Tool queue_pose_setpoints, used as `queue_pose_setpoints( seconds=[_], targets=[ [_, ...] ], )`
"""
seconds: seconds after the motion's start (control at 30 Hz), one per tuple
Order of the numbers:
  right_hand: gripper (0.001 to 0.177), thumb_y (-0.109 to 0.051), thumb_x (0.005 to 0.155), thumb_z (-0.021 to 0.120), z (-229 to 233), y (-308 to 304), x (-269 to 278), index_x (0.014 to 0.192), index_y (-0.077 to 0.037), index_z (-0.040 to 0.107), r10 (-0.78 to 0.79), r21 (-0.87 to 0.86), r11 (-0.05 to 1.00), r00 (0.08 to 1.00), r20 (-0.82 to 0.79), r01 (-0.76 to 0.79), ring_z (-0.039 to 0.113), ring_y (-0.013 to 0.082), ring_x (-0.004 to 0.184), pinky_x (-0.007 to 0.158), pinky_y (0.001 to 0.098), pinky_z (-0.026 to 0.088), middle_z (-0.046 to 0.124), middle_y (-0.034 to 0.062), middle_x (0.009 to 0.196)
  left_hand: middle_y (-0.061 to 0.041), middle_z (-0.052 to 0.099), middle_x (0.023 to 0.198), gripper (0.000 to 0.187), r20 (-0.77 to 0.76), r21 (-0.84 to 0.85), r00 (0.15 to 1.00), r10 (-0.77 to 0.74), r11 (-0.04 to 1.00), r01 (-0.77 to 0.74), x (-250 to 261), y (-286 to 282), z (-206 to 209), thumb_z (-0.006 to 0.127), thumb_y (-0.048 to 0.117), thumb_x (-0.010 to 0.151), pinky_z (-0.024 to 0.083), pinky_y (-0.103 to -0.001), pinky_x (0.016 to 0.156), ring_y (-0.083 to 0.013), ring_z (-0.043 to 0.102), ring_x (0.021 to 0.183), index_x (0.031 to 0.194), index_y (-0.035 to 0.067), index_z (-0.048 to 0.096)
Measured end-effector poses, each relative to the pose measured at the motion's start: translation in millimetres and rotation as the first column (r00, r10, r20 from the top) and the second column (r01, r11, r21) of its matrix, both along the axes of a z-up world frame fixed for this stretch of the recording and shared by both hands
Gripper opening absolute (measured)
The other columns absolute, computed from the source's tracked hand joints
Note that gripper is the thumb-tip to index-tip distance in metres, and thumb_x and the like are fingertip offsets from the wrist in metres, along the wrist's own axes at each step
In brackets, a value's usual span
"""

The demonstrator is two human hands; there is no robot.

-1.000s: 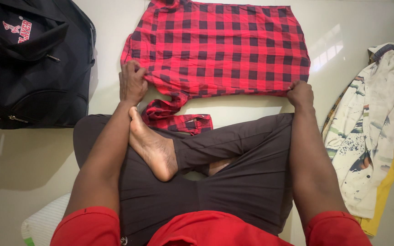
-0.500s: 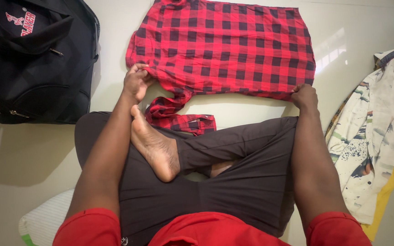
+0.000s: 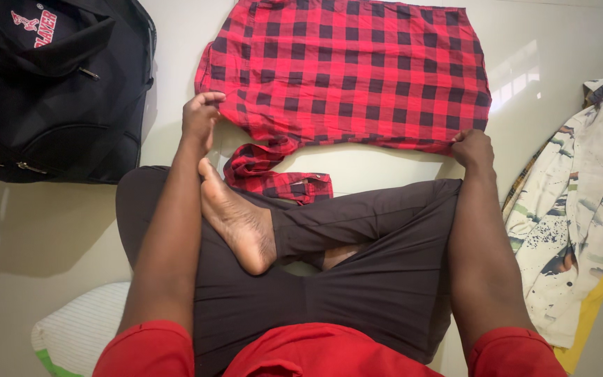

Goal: The person smooths out a red and black checkered shirt on the floor, fastens several buttons along the front, and begins folding the sleeves and the body of the garment.

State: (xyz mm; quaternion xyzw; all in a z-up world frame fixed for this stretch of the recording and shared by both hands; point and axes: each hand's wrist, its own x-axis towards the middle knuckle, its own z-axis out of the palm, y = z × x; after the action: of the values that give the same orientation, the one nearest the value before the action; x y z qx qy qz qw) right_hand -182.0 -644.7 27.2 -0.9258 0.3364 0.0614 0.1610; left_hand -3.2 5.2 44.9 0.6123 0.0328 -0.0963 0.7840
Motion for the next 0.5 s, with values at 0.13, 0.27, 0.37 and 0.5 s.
queue_pose_setpoints(
  seconds=[0.13, 0.27, 0.37, 0.5],
  targets=[
    [0.016, -0.017, 0.084, 0.072, 0.1, -0.3, -3.0, 0.099, -0.019, 0.079, -0.02, 0.008, 1.0, 0.999, 0.047, 0.02, 0.071, 0.033, 0.099, 0.088, 0.0446, 0.055, 0.075, 0.0135, 0.104, -0.005, 0.074, 0.108, 0.046, 0.294, 0.506, 0.93, -0.22, 0.861, 0.043, -15.4, -7.6, 26.6, 0.055, -0.011, 0.075, 0.054, -0.028, 0.086, -0.0152, 0.069, 0.099, 0.114, 0.005, 0.072],
    [0.019, -0.013, 0.083, 0.07, -2.9, -3.9, -3.1, 0.099, -0.018, 0.079, -0.034, 0.004, 0.999, 0.995, 0.093, 0.034, 0.072, 0.0317, 0.098, 0.089, 0.0437, 0.055, 0.076, 0.0121, 0.104, -0.01, 0.073, 0.112, 0.051, 0.334, 0.66, 0.888, -0.315, 0.751, 0.018, -22.2, -3.6, 30.3, 0.053, -0.013, 0.073, 0.051, -0.031, 0.088, -0.0215, 0.069, 0.104, 0.114, 0.007, 0.075],
    [0.017, -0.015, 0.087, 0.07, -4.9, -6.2, -4.1, 0.101, -0.017, 0.08, 0.002, -0.005, 1.0, 0.989, 0.149, -0.001, 0.071, 0.0326, 0.099, 0.089, 0.0447, 0.055, 0.075, 0.0134, 0.106, -0.017, 0.07, 0.103, 0.047, 0.478, 0.742, 0.802, -0.357, 0.653, -0.151, -17.4, 1.0, 17.5, 0.052, -0.014, 0.067, 0.052, -0.037, 0.088, -0.0318, 0.067, 0.099, 0.104, 0.004, 0.074],
    [0.022, -0.011, 0.085, 0.067, 0.0, -3.8, -3.9, 0.103, -0.017, 0.08, 0.031, 0.007, 0.999, 0.985, 0.172, -0.033, 0.072, 0.0321, 0.098, 0.09, 0.0435, 0.055, 0.076, 0.0138, 0.106, -0.017, 0.063, 0.09, 0.023, 0.581, 0.762, 0.734, -0.351, 0.552, -0.339, -11.9, 2.7, 9.9, 0.056, -0.013, 0.079, 0.05, -0.044, 0.082, -0.0359, 0.063, 0.091, 0.092, 0.002, 0.067]
  ],
)
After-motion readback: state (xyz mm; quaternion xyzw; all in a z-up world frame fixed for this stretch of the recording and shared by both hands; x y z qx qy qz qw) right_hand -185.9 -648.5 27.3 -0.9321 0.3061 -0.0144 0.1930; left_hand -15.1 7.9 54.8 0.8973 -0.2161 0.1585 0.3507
